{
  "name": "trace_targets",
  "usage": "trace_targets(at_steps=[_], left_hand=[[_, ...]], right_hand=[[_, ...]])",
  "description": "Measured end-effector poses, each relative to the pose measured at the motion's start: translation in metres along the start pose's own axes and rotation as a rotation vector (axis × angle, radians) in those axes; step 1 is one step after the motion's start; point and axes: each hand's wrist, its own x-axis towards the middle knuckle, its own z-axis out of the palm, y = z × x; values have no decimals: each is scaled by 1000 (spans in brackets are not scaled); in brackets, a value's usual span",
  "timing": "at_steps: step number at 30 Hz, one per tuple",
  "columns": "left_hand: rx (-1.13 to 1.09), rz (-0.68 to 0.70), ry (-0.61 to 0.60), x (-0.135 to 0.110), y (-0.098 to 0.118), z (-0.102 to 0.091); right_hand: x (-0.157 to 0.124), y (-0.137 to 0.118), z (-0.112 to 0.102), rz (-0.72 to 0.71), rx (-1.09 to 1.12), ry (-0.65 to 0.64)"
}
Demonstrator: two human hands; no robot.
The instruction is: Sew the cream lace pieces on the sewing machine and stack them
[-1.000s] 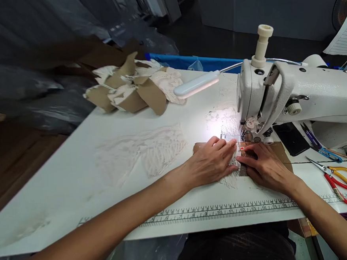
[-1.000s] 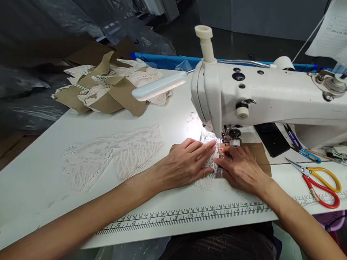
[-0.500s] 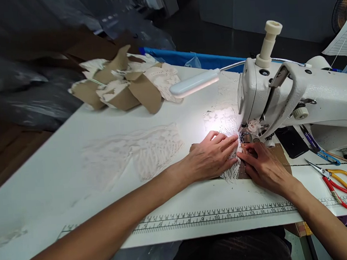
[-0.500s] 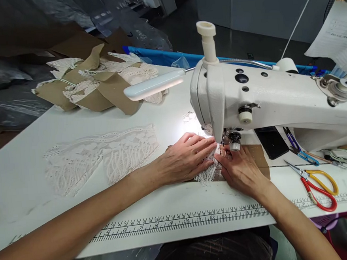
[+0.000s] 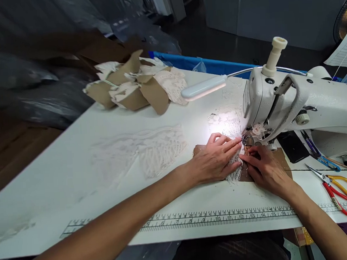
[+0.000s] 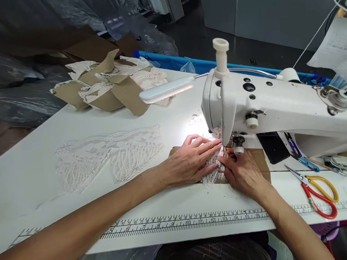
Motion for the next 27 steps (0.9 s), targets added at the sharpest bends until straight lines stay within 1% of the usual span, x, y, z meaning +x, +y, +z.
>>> trace_targets(at_steps=[3, 7, 10, 13, 16, 18, 20, 24, 27], left_hand=[[18, -11, 3, 0, 3, 1], [40, -16, 24, 1, 4, 2], [49, -24, 39, 2, 6, 3], [69, -31, 94, 2, 9, 2], [48, 26, 146, 2, 9, 3], [11, 74, 153, 2, 8, 3], [-24, 90, 161, 1, 6, 3], [-67, 72, 165, 0, 4, 1], [-73, 52, 138, -1, 3, 0]], right_hand=[[1, 1, 2, -27, -7, 45], [2, 3, 3, -50, 4, 69], [2, 4, 2, -50, 28, 58], [1, 5, 0, -48, 32, 40], [1, 5, -1, -50, 4, 13], [2, 5, -2, -43, -11, -11], [2, 4, -3, -41, -14, -20], [4, 1, -5, -39, -24, -20], [5, 0, -6, -26, -39, -29]])
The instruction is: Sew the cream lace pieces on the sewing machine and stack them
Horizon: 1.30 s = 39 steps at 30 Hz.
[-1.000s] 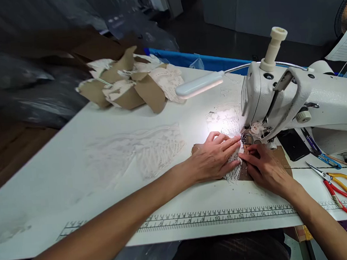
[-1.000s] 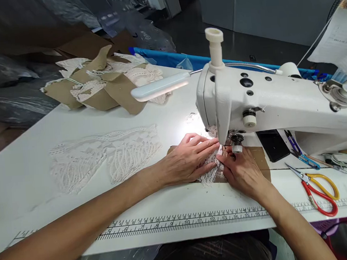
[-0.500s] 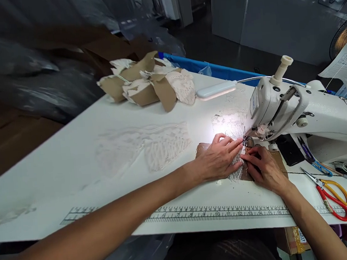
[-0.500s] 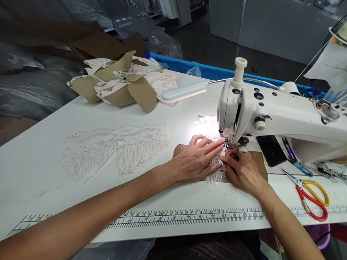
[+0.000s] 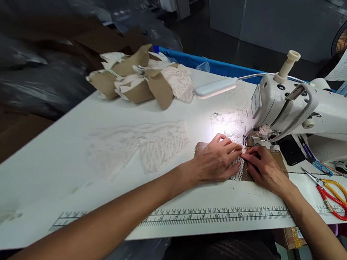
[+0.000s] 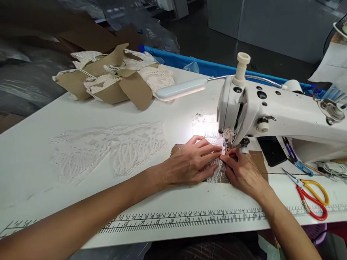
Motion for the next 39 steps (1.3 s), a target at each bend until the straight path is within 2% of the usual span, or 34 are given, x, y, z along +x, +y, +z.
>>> trace_targets(at_steps=[11, 17, 21, 26, 28, 30, 32, 34, 36, 39], left_hand=[[43, -40, -55, 2, -2, 3], [44, -73, -61, 4, -6, 6], [50, -93, -42, 4, -6, 7], [122, -117, 50, 10, -12, 5], [148, -137, 38, 15, -24, 3], [158, -136, -34, 20, -41, 1], [154, -114, -112, 24, -56, -1], [145, -111, -126, 25, -64, -5], [115, -114, -95, 24, -63, -10], [-26, -74, -92, 16, -47, -17]], right_hand=[[5, 2, 6, 78, -27, -15], [6, 1, 9, 119, -60, -68], [6, 1, 10, 117, -57, -54], [1, 5, 11, 122, 41, -9], [-3, 8, 10, 164, 80, 2], [-7, 11, 5, 198, 104, -15], [-10, 14, -1, 203, 125, -45], [-11, 16, -9, 187, 155, -63], [-12, 18, -15, 164, 189, -62], [-10, 21, -21, 128, 219, -68]])
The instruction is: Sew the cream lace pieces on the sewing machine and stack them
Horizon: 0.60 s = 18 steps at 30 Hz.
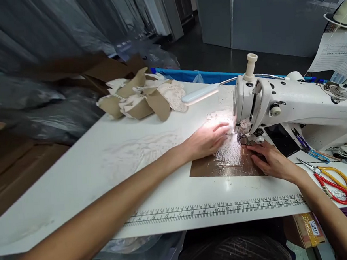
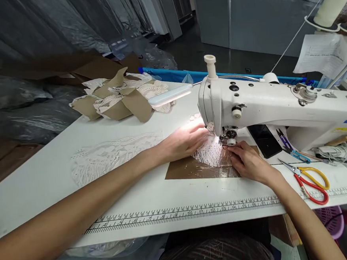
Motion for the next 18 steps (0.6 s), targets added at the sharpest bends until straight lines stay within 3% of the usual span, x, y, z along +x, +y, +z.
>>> trace_targets(at_steps=[6, 13, 18], left_hand=[[-312, 147, -61, -13, 27, 2], [-348, 93, 13, -13, 28, 8], [-370, 87, 137, -16, 31, 11]], right_hand=[[10, -2, -7, 14, -43, -85], [19, -12, -15, 75, 10, -148], [26, -19, 0, 13, 106, -144]])
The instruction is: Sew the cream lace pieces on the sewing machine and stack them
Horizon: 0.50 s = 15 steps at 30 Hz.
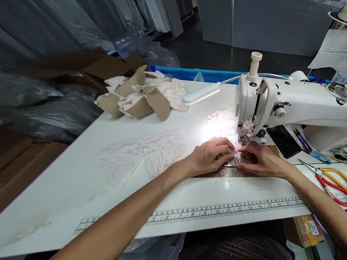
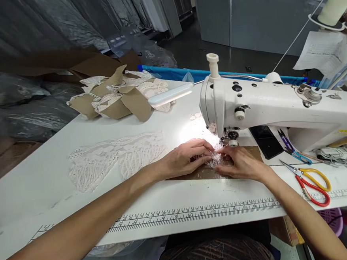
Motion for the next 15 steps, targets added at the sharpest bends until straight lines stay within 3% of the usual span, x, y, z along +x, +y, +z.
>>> trace_targets(at_steps=[5, 8, 11, 15], left_hand=[[144, 157, 98, 0, 1, 7], [114, 136, 191, 2, 2, 7], [49, 91, 292, 3, 3, 4], [83, 111, 251, 4, 4, 6]], right_hand=[[1, 5, 12, 62, 51, 77], [-6, 11, 13, 43, 41, 126], [-12, 14, 15, -53, -94, 92], [-13, 10, 19, -79, -234, 32]])
